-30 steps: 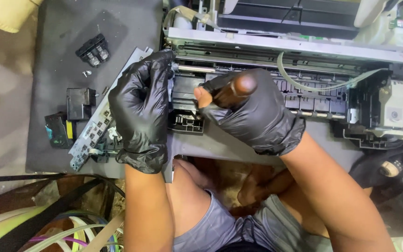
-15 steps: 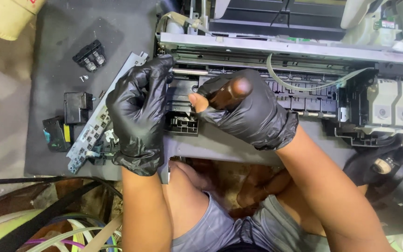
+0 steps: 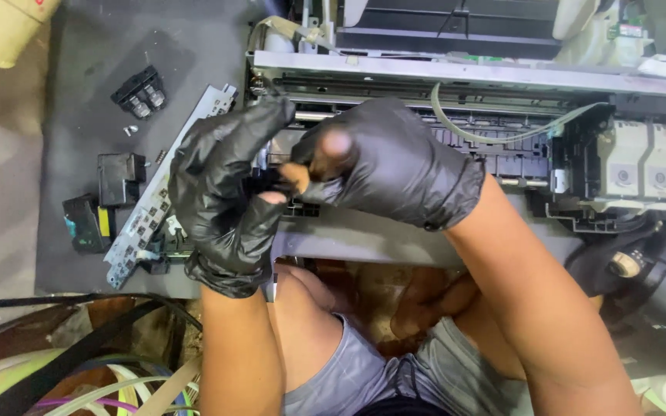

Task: Disassembling a printer to remove internal base components using a screwdriver and manual manipulation.

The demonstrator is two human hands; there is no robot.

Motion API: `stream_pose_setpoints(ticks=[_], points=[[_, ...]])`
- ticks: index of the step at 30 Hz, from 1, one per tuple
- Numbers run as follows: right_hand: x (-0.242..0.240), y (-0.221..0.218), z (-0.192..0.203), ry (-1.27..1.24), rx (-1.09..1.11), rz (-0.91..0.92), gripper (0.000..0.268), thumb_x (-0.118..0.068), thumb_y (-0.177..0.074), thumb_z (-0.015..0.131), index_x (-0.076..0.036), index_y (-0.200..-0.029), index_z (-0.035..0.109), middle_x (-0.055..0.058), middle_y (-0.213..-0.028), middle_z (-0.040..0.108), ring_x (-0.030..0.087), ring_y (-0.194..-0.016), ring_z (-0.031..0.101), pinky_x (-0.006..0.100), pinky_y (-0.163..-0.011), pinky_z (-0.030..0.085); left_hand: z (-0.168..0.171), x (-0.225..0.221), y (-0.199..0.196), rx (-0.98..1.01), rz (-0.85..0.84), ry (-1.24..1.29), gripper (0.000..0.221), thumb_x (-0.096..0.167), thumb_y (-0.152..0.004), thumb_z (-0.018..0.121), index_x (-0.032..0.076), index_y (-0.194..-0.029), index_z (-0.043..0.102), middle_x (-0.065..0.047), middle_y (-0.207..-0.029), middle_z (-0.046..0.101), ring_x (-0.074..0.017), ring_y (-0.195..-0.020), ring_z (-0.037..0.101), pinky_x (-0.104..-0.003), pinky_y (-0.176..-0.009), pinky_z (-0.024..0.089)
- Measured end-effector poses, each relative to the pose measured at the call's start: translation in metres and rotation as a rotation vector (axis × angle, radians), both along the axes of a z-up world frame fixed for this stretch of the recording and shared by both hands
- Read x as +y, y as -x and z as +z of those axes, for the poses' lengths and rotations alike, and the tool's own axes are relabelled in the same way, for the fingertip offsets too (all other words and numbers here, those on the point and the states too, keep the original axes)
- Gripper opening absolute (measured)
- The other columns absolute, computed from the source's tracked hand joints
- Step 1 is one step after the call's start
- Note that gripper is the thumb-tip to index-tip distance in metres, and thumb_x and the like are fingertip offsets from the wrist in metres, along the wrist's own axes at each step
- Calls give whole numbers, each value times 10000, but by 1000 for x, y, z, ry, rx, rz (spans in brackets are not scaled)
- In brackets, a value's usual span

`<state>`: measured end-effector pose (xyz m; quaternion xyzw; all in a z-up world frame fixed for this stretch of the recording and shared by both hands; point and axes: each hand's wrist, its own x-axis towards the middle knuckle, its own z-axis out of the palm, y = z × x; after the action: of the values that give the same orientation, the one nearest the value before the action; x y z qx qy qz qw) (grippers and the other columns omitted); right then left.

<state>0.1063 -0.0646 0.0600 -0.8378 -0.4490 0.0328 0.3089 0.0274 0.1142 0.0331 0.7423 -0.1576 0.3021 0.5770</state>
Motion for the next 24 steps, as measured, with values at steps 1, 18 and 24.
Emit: stream_pose_setpoints(ticks=[1, 18, 24], points=[[1, 2, 5, 1, -2, -6, 827, -597, -1018, 38, -137, -575, 564, 12, -519, 460, 242, -420, 408, 363, -520, 370, -2, -2, -3, -2, -6, 1, 520, 477, -1021, 588, 58, -1328, 607, -152, -1301, 666, -293, -1213, 722, -424, -1163, 635], [3, 23, -3, 148, -104, -148, 559, -334, -781, 862, -6, -1154, 607, 129, -930, 667, 251, -594, 624, 360, -576, 560, 3, -11, -10, -79, -103, -40, 240, 330, -973, 707, 235, -1191, 676, 25, -1182, 698, -193, -1188, 613, -439, -1173, 544], [-8, 37, -16, -233, -251, -194, 286, -24, -787, 862, -35, -1019, 695, 164, -1083, 738, 192, -613, 674, 319, -536, 543, 3, -8, -1, -44, 9, 75, 328, 235, -846, 835, 167, -1137, 699, -16, -1184, 679, -227, -1205, 613, -444, -1177, 541]])
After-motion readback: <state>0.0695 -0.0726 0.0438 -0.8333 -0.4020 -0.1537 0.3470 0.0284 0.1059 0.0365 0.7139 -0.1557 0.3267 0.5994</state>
